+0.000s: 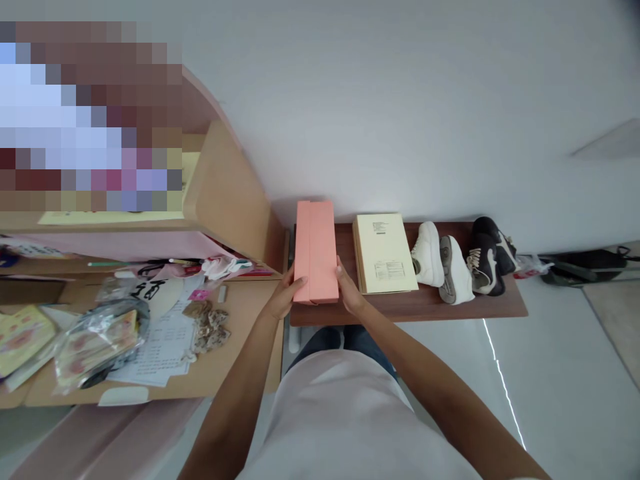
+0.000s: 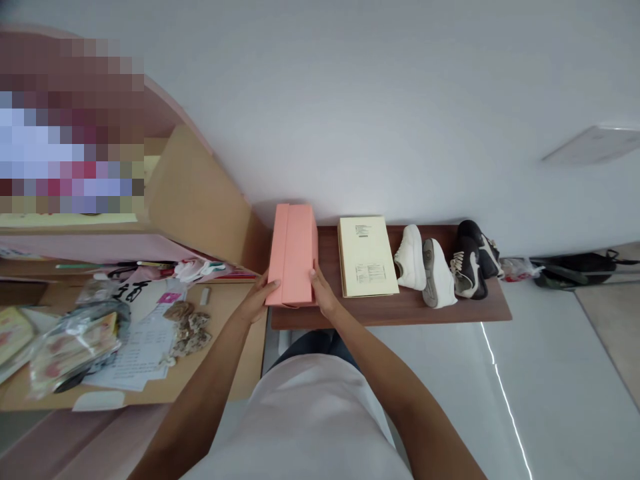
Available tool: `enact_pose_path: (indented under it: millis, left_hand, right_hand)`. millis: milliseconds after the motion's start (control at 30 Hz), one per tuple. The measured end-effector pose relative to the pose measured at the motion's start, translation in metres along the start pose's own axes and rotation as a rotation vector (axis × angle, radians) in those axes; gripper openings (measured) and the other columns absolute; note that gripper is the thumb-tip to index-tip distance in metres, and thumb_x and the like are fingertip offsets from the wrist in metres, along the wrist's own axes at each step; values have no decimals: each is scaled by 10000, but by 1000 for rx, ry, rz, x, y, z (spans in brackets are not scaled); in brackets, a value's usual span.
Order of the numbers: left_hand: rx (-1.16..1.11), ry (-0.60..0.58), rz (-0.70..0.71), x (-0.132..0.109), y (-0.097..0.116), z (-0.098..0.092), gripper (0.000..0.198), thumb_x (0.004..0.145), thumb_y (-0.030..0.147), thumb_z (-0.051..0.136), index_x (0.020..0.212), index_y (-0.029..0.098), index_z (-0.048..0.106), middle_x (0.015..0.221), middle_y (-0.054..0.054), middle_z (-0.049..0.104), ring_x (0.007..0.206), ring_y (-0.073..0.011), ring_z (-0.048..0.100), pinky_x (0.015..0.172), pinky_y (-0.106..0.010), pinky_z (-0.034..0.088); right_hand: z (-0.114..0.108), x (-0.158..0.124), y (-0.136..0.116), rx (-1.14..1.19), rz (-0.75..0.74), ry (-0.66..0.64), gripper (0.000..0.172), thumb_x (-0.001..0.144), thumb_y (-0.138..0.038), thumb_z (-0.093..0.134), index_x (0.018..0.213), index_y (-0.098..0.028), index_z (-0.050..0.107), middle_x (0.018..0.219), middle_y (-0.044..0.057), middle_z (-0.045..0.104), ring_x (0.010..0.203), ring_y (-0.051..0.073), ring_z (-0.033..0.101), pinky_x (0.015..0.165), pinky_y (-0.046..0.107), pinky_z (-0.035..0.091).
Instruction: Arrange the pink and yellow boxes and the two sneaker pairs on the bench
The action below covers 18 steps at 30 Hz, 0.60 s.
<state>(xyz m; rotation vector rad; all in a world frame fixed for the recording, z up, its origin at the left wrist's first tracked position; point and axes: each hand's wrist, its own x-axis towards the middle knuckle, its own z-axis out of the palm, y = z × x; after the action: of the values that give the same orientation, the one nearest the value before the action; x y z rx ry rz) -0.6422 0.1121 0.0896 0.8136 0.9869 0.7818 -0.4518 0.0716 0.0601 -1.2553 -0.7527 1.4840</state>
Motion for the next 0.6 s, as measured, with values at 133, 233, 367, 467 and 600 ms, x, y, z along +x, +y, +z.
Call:
enact_pose_path:
  millis: [133, 233, 367, 467, 600]
  left_hand:
    - [-12, -5, -23, -2, -6, -1, 941, 669, 460, 886, 1495, 200, 521, 1372, -134, 666, 1325, -368, 566, 1085, -465, 486]
    - [-45, 20, -38, -3, -12, 0, 950, 655, 428, 897, 1499, 210, 520, 1373, -128, 667, 1315, -363, 576, 1087, -457, 481]
    - [-167, 68, -92, -1, -24, -1, 807, 772, 556, 780, 1465, 203, 562, 1360, -129, 674, 1296, -346, 593, 1067, -449, 492]
    - [-284, 73, -186, 8, -33, -6, 714, 865, 651, 622, 1449, 243, 575, 1371, -101, 669, 1284, -329, 605, 1027, -456, 514]
    - [-262, 116, -272, 30, -48, -15, 616, 895, 639, 577, 1377, 259, 624, 1341, -93, 685, 1247, -302, 630, 980, -429, 528]
  right_hand:
    - [2, -5, 2, 97, 19, 23, 864, 832, -711, 654, 1569, -345, 390, 1615, -29, 415, 1526, 259, 336, 1258, 492, 285]
    - [3, -7, 6, 120, 39, 50, 846, 810, -662, 700, 1546, -342, 435, 1575, -26, 475, 1515, 264, 357, 1252, 500, 299]
    - [4, -11, 8, 129, 55, 95, 878, 768, -612, 757, 1541, -332, 448, 1555, -14, 502, 1499, 275, 384, 1235, 513, 331]
    - [1, -14, 7, 135, 51, 105, 910, 751, -577, 787, 1551, -329, 430, 1560, -1, 497, 1475, 279, 423, 1226, 511, 348]
    - [-7, -16, 4, 101, 29, 110, 869, 778, -604, 757, 1542, -326, 449, 1563, 4, 494, 1481, 279, 416, 1243, 502, 321]
